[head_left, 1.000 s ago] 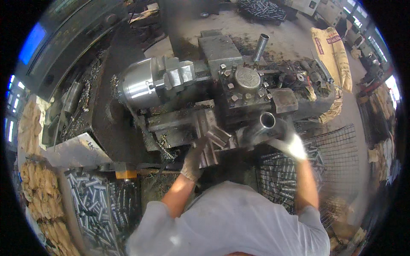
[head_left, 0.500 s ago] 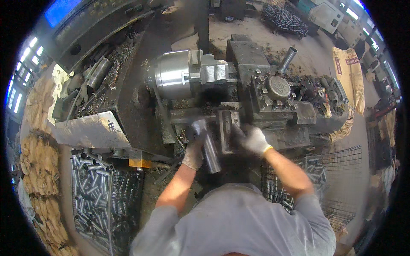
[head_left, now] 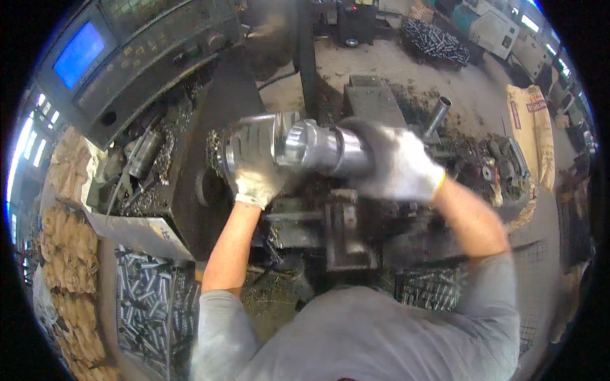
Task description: The person repeatedly picks up cylindrical metal rods from a wire basket, inserts them into a lathe chuck, and removes them after a brief machine cycle. The person then places the processed rods into a collection bin. This cycle is repeated continuously throughout the clip.
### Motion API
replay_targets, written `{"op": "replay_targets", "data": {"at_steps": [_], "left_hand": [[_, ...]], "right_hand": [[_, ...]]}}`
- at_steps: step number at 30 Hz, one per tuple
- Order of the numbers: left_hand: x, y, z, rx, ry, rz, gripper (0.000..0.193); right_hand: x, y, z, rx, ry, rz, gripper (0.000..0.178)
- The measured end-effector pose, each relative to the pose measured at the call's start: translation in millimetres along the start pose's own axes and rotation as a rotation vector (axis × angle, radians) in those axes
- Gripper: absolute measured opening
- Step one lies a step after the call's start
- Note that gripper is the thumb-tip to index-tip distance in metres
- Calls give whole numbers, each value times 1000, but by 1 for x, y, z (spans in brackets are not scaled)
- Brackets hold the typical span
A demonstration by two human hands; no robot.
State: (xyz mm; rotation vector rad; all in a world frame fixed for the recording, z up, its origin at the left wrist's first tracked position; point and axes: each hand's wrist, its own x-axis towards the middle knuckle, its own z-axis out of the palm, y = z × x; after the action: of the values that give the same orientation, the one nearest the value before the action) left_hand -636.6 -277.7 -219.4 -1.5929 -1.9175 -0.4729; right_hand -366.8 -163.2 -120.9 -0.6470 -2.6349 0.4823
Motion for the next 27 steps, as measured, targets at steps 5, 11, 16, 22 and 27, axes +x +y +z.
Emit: {"op": "replay_targets", "data": {"at_steps": [5, 11, 16, 22, 27], "left_hand": [[58, -31, 19, -89, -429, -40, 103], [32, -7, -20, -177, -104, -69, 73], [-188, 54, -17, -917, -325, -609, 32], [-357, 9, -12, -1745, 832, -1946, 54], [-410, -61, -56, -2080, 464, -1629, 39]], "right_hand": [[92, 104, 9, -856, -270, -88, 47], [109, 146, 64, -496, -762, 113, 60], [115, 153, 93, -140, -770, 78, 80], [118, 183, 108, -356, -902, 221, 54], [129, 167, 130, 34, -602, 93, 79]]}}
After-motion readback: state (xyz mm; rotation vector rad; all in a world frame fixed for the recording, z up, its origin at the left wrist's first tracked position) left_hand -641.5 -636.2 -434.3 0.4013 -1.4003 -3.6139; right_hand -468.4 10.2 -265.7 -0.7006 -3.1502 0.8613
